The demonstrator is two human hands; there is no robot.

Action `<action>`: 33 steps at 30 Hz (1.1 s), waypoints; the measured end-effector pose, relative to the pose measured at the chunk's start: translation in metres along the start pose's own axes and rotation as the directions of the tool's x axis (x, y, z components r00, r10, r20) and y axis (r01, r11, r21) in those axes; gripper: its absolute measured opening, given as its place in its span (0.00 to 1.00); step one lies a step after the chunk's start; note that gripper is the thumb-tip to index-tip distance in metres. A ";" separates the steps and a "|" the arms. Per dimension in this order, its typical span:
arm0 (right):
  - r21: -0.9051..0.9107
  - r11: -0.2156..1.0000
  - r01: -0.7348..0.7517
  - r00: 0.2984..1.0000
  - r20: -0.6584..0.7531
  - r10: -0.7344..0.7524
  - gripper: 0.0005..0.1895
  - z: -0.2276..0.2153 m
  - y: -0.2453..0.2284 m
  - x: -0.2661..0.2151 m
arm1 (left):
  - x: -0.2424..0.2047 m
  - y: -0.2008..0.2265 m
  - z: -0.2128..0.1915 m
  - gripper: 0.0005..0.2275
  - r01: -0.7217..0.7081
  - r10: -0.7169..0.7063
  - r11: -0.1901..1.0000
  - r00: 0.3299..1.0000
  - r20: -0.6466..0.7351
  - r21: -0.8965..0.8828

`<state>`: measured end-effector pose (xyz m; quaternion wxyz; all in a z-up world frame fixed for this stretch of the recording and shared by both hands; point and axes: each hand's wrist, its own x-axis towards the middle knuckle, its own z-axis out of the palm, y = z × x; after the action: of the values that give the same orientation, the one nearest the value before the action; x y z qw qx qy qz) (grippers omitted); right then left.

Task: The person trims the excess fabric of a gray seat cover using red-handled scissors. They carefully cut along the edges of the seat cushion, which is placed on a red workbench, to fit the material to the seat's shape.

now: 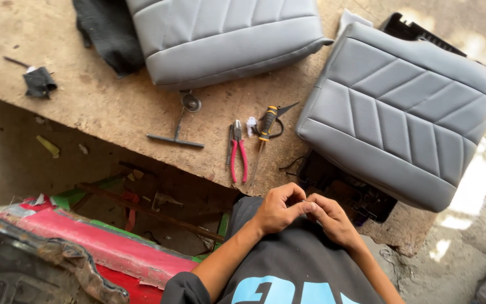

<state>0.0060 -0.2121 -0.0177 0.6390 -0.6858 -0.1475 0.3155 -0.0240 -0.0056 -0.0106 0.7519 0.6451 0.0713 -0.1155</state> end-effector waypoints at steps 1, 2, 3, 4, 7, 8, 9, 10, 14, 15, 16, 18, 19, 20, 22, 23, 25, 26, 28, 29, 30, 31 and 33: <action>0.104 0.993 -0.050 0.999 -0.007 0.051 0.18 0.000 0.014 -0.005 | -0.002 0.001 0.000 0.10 -0.015 0.016 0.999 1.000 -0.009 0.028; 0.106 0.993 -0.049 0.999 0.007 0.049 0.18 0.004 0.004 -0.005 | -0.005 0.007 -0.001 0.10 -0.015 0.016 0.999 1.000 -0.023 0.030; 0.188 0.969 -0.162 0.986 -0.004 0.166 0.19 0.007 -0.006 -0.005 | -0.006 0.013 -0.002 0.09 0.068 -0.070 0.995 0.997 0.037 0.073; 0.268 0.925 -0.268 0.960 -0.010 0.281 0.22 0.010 -0.016 -0.006 | -0.008 0.019 -0.004 0.09 0.144 -0.156 0.982 0.983 0.099 0.120; 0.588 0.792 -0.164 0.971 -0.045 0.235 0.20 0.019 -0.019 -0.001 | -0.010 0.007 -0.007 0.06 0.128 -0.127 0.992 0.991 -0.034 0.016; 0.586 0.794 -0.161 0.972 -0.045 0.231 0.20 0.010 -0.006 -0.009 | -0.007 -0.005 -0.021 0.06 0.123 -0.123 0.992 0.992 -0.034 0.016; 0.524 0.842 -0.126 0.966 -0.128 0.224 0.16 0.000 0.008 -0.016 | -0.004 -0.016 -0.035 0.05 0.147 -0.173 0.973 0.975 -0.138 -0.180; 0.456 0.885 -0.097 0.954 -0.210 0.213 0.14 -0.009 0.021 -0.025 | -0.001 -0.028 -0.049 0.06 0.145 -0.242 0.917 0.943 -0.228 -0.372; 0.157 0.901 -0.404 0.831 -0.349 0.434 0.11 -0.016 0.018 -0.033 | 0.001 -0.022 -0.115 0.08 0.071 -0.397 0.811 0.796 -0.457 -0.581; 0.085 0.886 -0.457 0.792 -0.415 0.448 0.08 -0.013 0.020 -0.031 | 0.001 -0.028 -0.131 0.07 0.094 -0.432 0.807 0.767 -0.474 -0.583; 0.017 0.860 -0.510 0.751 -0.479 0.455 0.10 -0.010 0.022 -0.030 | 0.000 -0.034 -0.148 0.07 0.115 -0.465 0.802 0.735 -0.493 -0.586; -0.039 0.857 -0.514 0.745 -0.515 0.424 0.12 0.000 0.024 -0.022 | 0.002 -0.039 -0.160 0.07 0.158 -0.479 0.829 0.696 -0.535 -0.537; -0.092 0.850 -0.519 0.739 -0.548 0.391 0.15 0.006 0.026 -0.018 | 0.004 -0.041 -0.166 0.08 0.204 -0.488 0.850 0.653 -0.579 -0.486; -0.095 0.850 -0.518 0.740 -0.549 0.390 0.15 0.011 0.023 -0.013 | 0.005 -0.035 -0.164 0.08 0.202 -0.488 0.849 0.654 -0.579 -0.488; -0.230 0.846 -0.481 0.794 -0.523 0.310 0.32 0.022 0.017 -0.004 | 0.009 -0.024 -0.160 0.11 0.290 -0.468 0.879 0.672 -0.574 -0.378; -0.232 0.846 -0.481 0.795 -0.523 0.308 0.32 0.026 0.014 -0.001 | 0.011 -0.023 -0.150 0.11 0.288 -0.468 0.879 0.673 -0.573 -0.380; -0.244 0.828 -0.505 0.799 -0.496 0.341 0.27 0.034 0.007 0.007 | 0.015 -0.020 -0.131 0.14 0.505 -0.385 0.858 0.749 -0.539 0.090; -0.248 0.826 -0.506 0.800 -0.493 0.341 0.27 0.036 0.017 0.011 | 0.014 -0.031 -0.113 0.14 0.506 -0.387 0.858 0.747 -0.541 0.085; 0.448 0.784 -0.430 0.730 -0.338 0.594 0.26 0.042 0.036 0.022 | 0.011 -0.053 -0.079 0.23 -0.021 0.175 0.875 0.945 -0.276 0.483; 0.443 0.785 -0.434 0.734 -0.331 0.593 0.26 0.039 0.052 0.017 | 0.005 -0.045 -0.057 0.23 -0.016 0.175 0.876 0.942 -0.287 0.482; 0.641 0.666 -0.381 0.792 -0.144 0.593 0.27 0.036 0.069 0.022 | 0.003 -0.037 -0.041 0.22 -0.183 0.232 0.869 0.971 -0.051 0.460; 0.798 0.488 -0.354 0.839 0.041 0.543 0.31 0.035 0.084 0.028 | 0.000 -0.027 -0.025 0.21 -0.337 0.284 0.851 0.941 0.186 0.402; 0.812 0.451 -0.370 0.828 0.068 0.557 0.28 0.030 0.083 0.033 | -0.009 -0.035 -0.015 0.21 -0.385 0.337 0.825 0.923 0.186 0.415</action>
<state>-0.0047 -0.1804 -0.1055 0.7753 -0.3679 0.2714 0.4358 -0.0414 0.0048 -0.0436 0.5958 0.7939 -0.1197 -0.0177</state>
